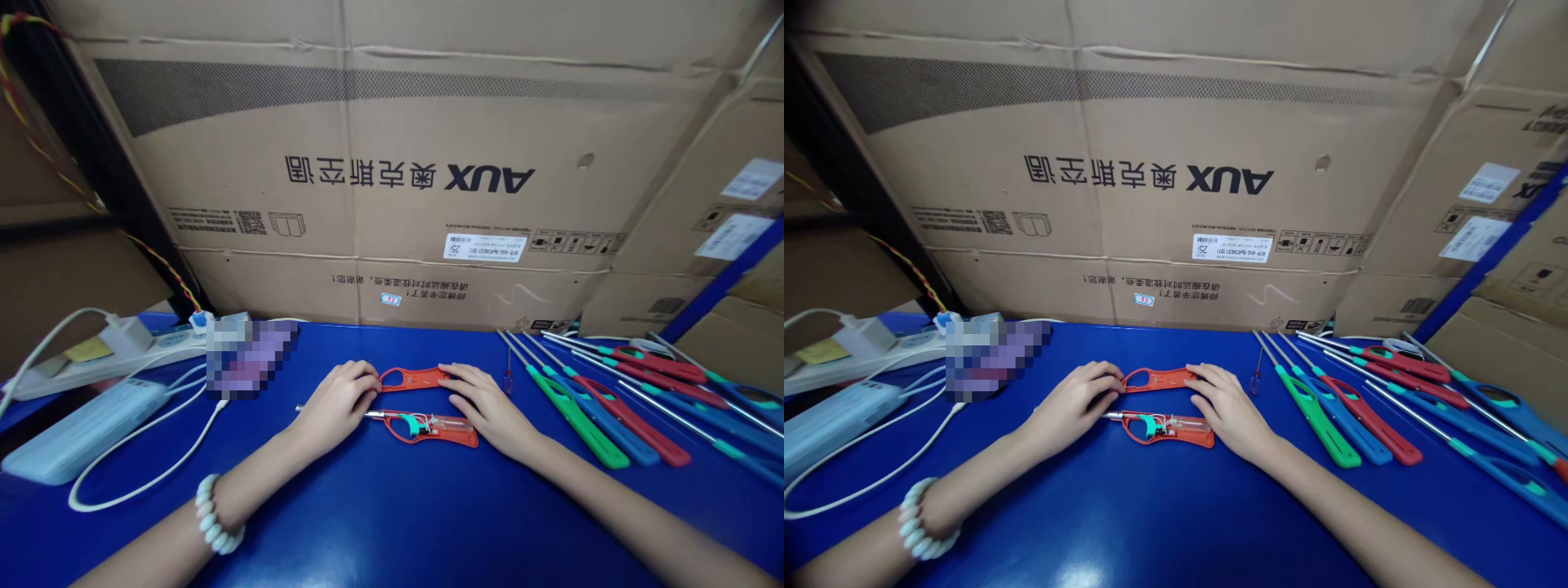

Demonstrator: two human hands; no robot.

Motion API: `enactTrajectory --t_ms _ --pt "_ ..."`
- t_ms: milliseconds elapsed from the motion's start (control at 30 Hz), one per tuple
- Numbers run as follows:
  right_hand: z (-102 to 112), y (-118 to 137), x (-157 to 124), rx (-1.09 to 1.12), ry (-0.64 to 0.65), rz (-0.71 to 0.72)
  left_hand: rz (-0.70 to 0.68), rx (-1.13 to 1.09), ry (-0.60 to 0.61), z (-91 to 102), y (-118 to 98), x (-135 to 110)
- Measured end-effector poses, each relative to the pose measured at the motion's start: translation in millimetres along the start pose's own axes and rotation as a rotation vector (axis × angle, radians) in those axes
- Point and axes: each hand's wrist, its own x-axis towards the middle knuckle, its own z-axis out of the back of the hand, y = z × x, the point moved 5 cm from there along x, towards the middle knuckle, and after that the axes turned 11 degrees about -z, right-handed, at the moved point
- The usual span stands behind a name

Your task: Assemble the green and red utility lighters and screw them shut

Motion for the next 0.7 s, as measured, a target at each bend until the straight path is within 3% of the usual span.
enactTrajectory --t_ms 400,700 --pt "10 5 2 0.038 -0.11 0.082 -0.097 0.045 0.078 -1.5 -9 1" --pt "19 18 0 -0.157 -0.115 0.258 -0.166 0.228 0.155 -1.9 -14 0"
